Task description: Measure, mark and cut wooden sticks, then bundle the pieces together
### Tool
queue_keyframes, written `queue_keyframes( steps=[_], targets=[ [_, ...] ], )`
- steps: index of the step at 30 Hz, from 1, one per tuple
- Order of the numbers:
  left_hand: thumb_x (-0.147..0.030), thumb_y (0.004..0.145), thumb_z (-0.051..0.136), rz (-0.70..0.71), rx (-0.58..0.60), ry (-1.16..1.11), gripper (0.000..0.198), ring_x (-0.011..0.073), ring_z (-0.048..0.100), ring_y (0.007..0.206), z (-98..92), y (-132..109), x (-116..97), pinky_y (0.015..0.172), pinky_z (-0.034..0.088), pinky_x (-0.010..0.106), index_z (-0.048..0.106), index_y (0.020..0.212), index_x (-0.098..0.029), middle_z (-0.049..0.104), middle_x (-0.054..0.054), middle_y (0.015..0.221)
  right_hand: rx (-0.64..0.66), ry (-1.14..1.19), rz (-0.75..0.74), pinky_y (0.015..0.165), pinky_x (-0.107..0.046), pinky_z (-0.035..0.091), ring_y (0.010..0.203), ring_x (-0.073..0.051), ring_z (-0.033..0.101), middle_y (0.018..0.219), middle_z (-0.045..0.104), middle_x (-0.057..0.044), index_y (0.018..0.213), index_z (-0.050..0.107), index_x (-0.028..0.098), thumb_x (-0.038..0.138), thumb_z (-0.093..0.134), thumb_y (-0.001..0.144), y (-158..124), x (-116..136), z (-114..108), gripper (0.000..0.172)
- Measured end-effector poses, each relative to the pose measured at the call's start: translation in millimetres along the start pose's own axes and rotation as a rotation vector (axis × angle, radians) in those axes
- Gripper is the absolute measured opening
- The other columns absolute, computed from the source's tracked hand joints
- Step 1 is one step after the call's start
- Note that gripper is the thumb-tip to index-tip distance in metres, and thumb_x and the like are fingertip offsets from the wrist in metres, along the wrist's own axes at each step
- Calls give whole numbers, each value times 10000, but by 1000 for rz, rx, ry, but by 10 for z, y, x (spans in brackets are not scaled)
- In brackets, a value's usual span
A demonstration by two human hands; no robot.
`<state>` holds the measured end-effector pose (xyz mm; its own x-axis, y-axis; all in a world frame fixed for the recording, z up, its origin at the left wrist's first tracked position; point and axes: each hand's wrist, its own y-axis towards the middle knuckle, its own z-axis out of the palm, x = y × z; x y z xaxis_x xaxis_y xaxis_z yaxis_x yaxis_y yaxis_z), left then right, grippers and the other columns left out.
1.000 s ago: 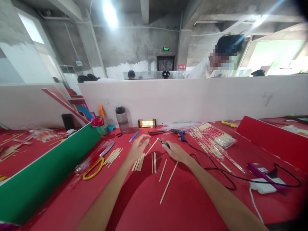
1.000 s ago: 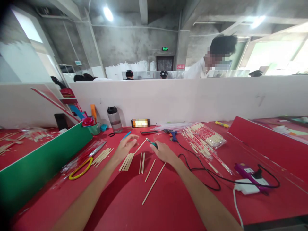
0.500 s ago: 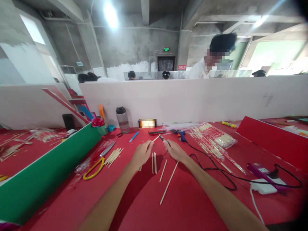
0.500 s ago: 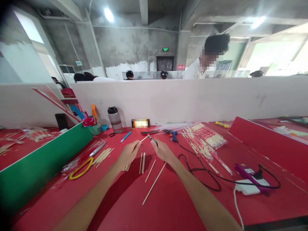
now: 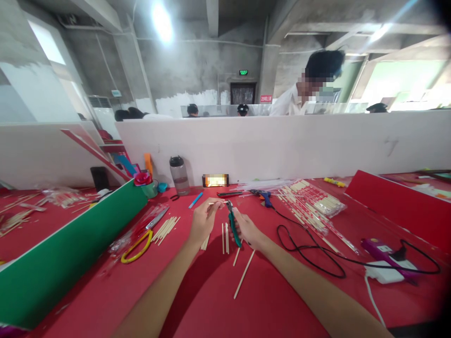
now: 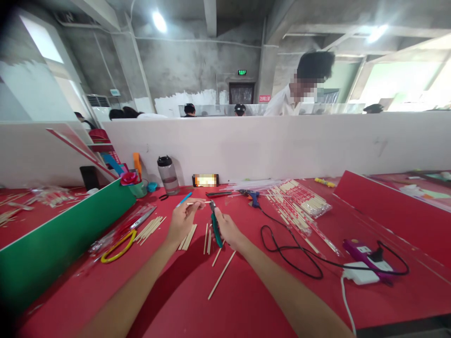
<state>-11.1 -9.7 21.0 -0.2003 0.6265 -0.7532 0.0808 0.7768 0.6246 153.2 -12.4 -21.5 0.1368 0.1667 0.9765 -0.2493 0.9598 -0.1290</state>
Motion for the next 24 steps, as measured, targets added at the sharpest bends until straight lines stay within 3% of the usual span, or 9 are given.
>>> queue_keyframes(
  steps=[6,10,16,20,24],
  targets=[
    [-429,939,498,-67,11,12,301,187,676,869,-3,12,33,826,527,300,676,977,-190,727,59,934,-12,120,104,423,-259,474,454,-130,530,589,556,-16,738,523,186,745,416,841,-6,-121,121,578],
    [-443,936,493,-72,45,38,316,188,676,860,25,-3,79,829,525,310,686,954,-193,730,56,943,-69,271,78,356,-189,334,393,-80,398,539,464,37,701,440,207,757,454,815,18,-97,151,562],
    [-431,926,513,-105,14,-39,302,185,677,860,-11,25,151,839,533,324,672,947,-174,719,62,948,-20,330,37,386,-202,328,423,-91,400,550,452,39,740,467,204,746,436,828,41,110,-45,550],
    [-431,913,526,-136,6,-67,298,182,680,844,-44,60,228,828,536,326,648,935,-160,716,80,965,-36,158,-58,433,-227,385,454,-105,447,599,494,34,805,500,200,742,419,832,57,149,-214,549],
    [-441,884,557,-215,35,-113,260,184,694,810,-15,61,271,791,545,334,538,912,-183,726,76,939,-166,-356,-250,537,-252,432,555,-138,532,684,559,12,881,519,203,639,396,898,91,142,-342,453]
  ],
)
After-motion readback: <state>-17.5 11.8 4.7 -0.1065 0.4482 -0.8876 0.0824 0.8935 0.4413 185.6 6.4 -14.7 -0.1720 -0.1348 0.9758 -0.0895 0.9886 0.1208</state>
